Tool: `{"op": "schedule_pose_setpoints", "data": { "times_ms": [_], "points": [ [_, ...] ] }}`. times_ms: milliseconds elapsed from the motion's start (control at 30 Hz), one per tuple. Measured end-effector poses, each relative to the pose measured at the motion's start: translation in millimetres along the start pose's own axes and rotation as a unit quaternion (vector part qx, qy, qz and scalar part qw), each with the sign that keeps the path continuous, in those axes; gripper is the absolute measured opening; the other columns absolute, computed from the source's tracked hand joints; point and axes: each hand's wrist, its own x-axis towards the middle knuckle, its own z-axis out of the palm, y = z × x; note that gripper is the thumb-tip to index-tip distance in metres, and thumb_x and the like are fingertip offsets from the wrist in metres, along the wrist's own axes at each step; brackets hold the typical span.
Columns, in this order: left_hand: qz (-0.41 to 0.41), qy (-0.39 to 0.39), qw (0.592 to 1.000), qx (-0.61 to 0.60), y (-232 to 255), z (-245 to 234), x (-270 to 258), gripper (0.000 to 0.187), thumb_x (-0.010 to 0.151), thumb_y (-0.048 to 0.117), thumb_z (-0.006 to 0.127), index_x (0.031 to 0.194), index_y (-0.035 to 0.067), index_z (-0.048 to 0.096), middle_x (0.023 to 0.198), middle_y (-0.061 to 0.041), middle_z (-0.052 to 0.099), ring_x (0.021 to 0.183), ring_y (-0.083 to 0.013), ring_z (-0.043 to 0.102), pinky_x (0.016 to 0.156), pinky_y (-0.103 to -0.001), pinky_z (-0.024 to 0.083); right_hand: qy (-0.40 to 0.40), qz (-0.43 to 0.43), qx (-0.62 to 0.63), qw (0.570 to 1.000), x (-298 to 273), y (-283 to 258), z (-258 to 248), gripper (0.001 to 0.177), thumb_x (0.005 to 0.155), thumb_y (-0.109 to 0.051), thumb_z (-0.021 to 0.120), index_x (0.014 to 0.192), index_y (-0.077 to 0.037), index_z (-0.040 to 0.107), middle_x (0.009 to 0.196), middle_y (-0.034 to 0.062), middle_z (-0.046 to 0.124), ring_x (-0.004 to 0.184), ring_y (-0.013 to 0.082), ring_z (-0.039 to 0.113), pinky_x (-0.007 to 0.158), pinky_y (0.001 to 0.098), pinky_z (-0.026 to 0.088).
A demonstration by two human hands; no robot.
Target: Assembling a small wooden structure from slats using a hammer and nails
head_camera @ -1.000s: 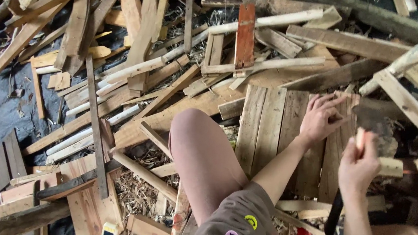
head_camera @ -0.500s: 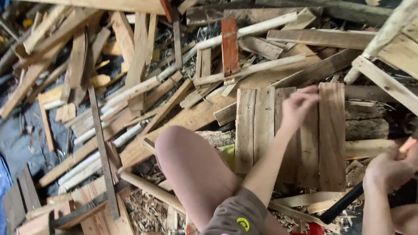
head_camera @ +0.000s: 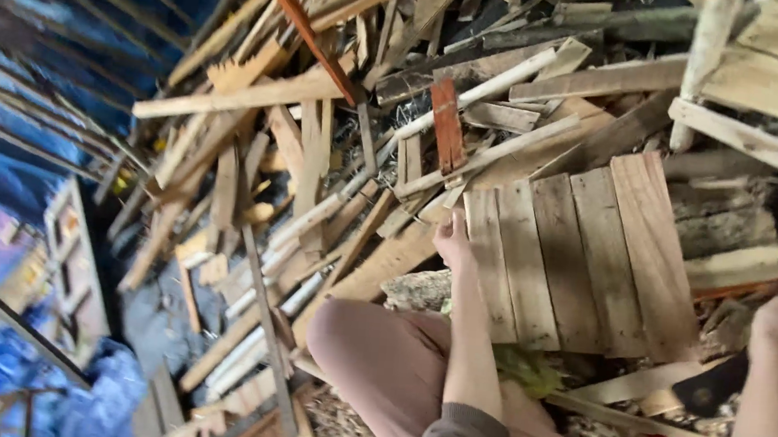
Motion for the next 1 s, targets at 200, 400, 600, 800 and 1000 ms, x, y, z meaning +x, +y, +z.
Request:
{"op": "schedule_pose_setpoints", "data": {
  "times_ms": [200, 400, 600, 800, 1000],
  "points": [
    [-0.055, -0.215, 0.975, -0.007, -58.4, -7.5, 37.4, 0.015, 0.099, 0.017, 0.070, 0.096, 0.005, 0.063, 0.086, -0.003, 0.064, 0.075, -0.0130, 0.060, 0.073, -0.028, 0.049, -0.172, 0.300, 0.189, 0.919, -37.6, -88.5, -155.4, 0.035, 0.113, -0.037, 0.057, 0.109, -0.002, 0.057, 0.084, 0.0019, 0.061, 0.051, 0.0081, 0.053, 0.037, 0.0224, 0.038],
    [-0.012, -0.238, 0.971, 0.033, -19.9, -7.8, 3.1, 0.020, 0.096, 0.022, 0.075, 0.089, 0.005, 0.065, 0.077, 0.000, 0.058, 0.068, -0.0101, 0.051, 0.065, -0.024, 0.041, -0.226, -0.204, -0.078, 0.949, -30.4, -144.7, -160.7, 0.055, 0.105, -0.014, 0.052, 0.051, -0.018, 0.044, 0.052, -0.0051, 0.024, 0.052, 0.0141, 0.035, 0.091, 0.0417, 0.044],
    [-0.002, -0.207, 0.978, 0.014, 11.2, -10.3, -29.9, 0.025, 0.099, 0.026, 0.072, 0.086, 0.008, 0.062, 0.071, 0.003, 0.048, 0.062, -0.0071, 0.037, 0.058, -0.021, 0.031, -0.363, -0.151, 0.363, 0.845, -53.9, -150.1, -182.2, 0.073, 0.093, -0.033, 0.069, 0.146, 0.012, 0.045, 0.146, 0.0350, 0.042, 0.119, 0.0424, 0.057, 0.101, 0.0561, 0.048],
    [0.055, -0.136, 0.986, 0.084, 120.5, -20.6, -109.5, 0.017, 0.103, 0.017, 0.066, 0.089, 0.008, 0.068, 0.072, -0.002, 0.061, 0.055, -0.0092, 0.042, 0.057, -0.023, 0.041, -0.417, -0.071, 0.445, 0.790, -44.2, -150.5, -175.9, 0.073, 0.094, -0.039, 0.072, 0.145, 0.007, 0.050, 0.106, 0.0204, 0.061, 0.084, 0.0253, 0.056, 0.071, 0.0342, 0.046],
    [0.102, -0.150, 0.977, 0.116, 185.9, -38.4, -142.1, 0.012, 0.094, 0.019, 0.074, 0.094, 0.008, 0.069, 0.088, -0.006, 0.073, 0.075, -0.0161, 0.062, 0.082, -0.035, 0.058, -0.430, -0.055, 0.491, 0.756, -46.7, -143.7, -151.4, 0.072, 0.094, -0.037, 0.068, 0.142, 0.013, 0.046, 0.132, 0.0353, 0.055, 0.112, 0.0442, 0.062, 0.094, 0.0530, 0.052]
  ]
}}
